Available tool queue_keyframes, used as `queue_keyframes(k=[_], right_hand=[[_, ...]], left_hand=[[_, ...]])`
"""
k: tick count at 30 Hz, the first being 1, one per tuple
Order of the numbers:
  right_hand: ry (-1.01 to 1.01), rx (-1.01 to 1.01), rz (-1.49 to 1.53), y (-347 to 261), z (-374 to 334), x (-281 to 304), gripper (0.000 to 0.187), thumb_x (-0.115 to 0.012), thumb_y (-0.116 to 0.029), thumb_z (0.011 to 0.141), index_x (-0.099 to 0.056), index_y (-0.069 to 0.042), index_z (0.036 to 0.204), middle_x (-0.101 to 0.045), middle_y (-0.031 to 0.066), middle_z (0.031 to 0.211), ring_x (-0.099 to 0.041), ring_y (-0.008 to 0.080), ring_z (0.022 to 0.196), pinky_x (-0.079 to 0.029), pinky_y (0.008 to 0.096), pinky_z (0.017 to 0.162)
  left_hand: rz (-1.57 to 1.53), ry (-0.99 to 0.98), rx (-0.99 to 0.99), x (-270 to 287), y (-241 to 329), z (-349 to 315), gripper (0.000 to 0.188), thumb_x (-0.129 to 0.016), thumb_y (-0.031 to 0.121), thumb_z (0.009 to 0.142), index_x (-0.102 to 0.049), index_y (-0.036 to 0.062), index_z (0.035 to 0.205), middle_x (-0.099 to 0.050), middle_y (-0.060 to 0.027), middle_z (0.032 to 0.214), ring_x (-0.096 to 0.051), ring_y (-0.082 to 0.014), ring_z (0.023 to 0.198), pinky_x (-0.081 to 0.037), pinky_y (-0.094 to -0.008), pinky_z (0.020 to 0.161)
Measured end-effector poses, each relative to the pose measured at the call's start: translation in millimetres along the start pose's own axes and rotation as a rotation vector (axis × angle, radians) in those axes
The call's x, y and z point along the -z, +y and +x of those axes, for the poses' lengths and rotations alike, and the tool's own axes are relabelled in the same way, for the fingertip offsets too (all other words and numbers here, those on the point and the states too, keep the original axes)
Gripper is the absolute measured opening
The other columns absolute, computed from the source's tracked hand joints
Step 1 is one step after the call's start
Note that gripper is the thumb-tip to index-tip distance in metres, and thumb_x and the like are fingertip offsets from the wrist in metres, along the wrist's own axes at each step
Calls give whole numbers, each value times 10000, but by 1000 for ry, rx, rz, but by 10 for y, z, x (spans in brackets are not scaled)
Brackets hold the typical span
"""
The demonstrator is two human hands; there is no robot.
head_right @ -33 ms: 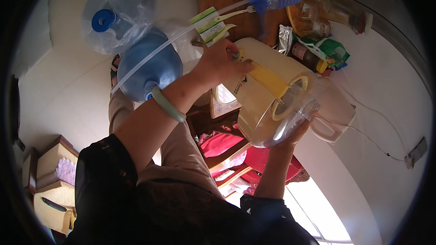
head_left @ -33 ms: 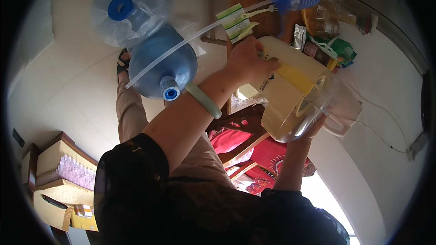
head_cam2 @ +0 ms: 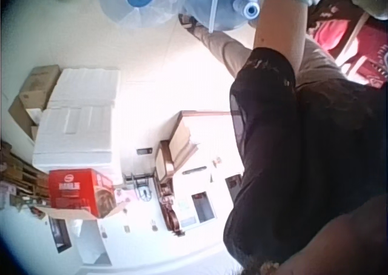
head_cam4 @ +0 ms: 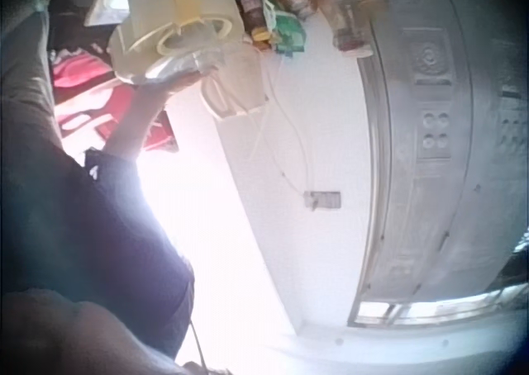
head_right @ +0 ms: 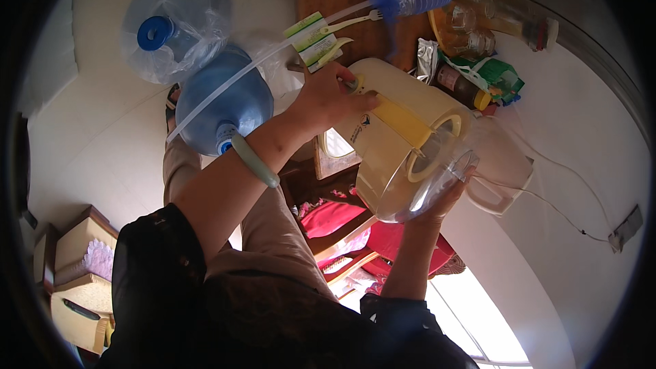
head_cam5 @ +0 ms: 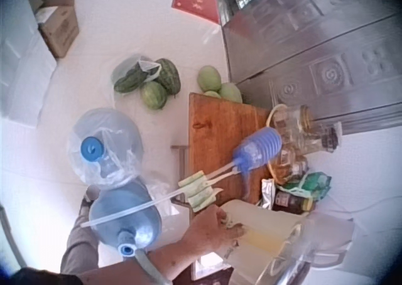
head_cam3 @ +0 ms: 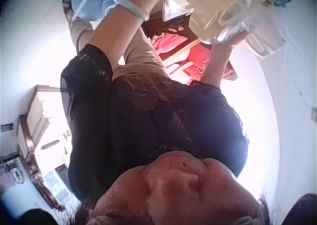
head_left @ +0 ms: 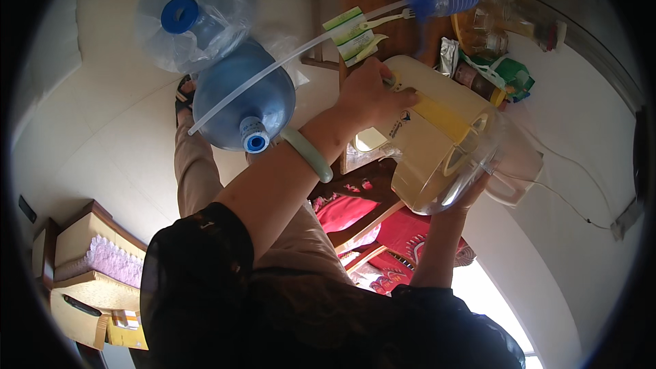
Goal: The person assembles a juicer by fitting the filter and lid into the base while seated, then moves to a counter to wipe the exterior with a cloth and handle various components.
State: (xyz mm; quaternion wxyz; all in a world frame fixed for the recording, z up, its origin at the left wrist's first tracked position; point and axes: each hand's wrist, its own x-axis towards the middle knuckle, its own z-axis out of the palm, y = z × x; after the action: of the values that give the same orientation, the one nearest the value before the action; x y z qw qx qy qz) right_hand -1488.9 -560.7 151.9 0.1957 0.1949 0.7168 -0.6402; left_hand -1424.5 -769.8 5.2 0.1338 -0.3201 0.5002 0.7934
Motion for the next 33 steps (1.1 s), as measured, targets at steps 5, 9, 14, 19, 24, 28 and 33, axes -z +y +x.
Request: queue_keyframes(k=[5,9,14,19,24,28,33], right_hand=[[48,35,-18,-13,13,-66,724,-362,-606,954,-305,-108,1476,-418,140,1430,-460,315,1260,-406,459,1047],[76,43,-33,-43,-35,-115,731,-379,-595,953,-307,-84,1471,-422,156,1422,-473,319,1247,-420,456,1032],[29,58,-14,-29,49,57,733,-390,-582,958,-324,-44,1452,-439,167,1405,-477,318,1244,-417,454,1031],[47,32,-2,-43,-9,-59,699,-397,-580,962,-359,-75,1442,-488,145,1360,-526,301,1192,-472,436,974],[102,22,19,-99,-59,-157,682,-382,-558,976,-369,-51,1432,-493,147,1366,-537,296,1186,-458,433,995],[0,-50,150,-129,-13,12,678,-332,-565,997,-383,-34,1416,-508,142,1350,-541,287,1186,-449,414,1012],[-123,16,188,-56,39,157,655,-365,-527,1007,-430,5,1383,-525,140,1342,-501,254,1235,-391,389,1056]], left_hand=[[-273,23,50,-83,-49,-121,732,-821,381,691,-471,2,1209,-594,-104,912,-633,-214,836,-523,-328,753],[-211,86,31,-41,-25,-135,642,-821,270,731,-501,4,1220,-534,-59,891,-540,-129,793,-490,-272,675],[-330,194,-94,-125,-242,-357,448,-705,133,838,-506,10,1220,-551,-45,877,-548,-111,791,-483,-260,694],[-174,276,-323,-230,-251,-774,281,-619,78,878,-550,40,1148,-587,-168,1037,-605,-295,861,-492,-378,750],[-12,215,-542,-243,92,-1046,336,-649,152,888,-537,27,1179,-577,-193,1152,-573,-382,1038,-471,-412,883],[105,142,-518,-216,211,-1209,351,-640,147,896,-527,27,1205,-561,-177,1197,-570,-336,1061,-470,-397,886],[198,78,-360,-39,141,-1373,412,-620,189,922,-494,24,1278,-539,-153,1263,-541,-273,1126,-434,-373,925]])
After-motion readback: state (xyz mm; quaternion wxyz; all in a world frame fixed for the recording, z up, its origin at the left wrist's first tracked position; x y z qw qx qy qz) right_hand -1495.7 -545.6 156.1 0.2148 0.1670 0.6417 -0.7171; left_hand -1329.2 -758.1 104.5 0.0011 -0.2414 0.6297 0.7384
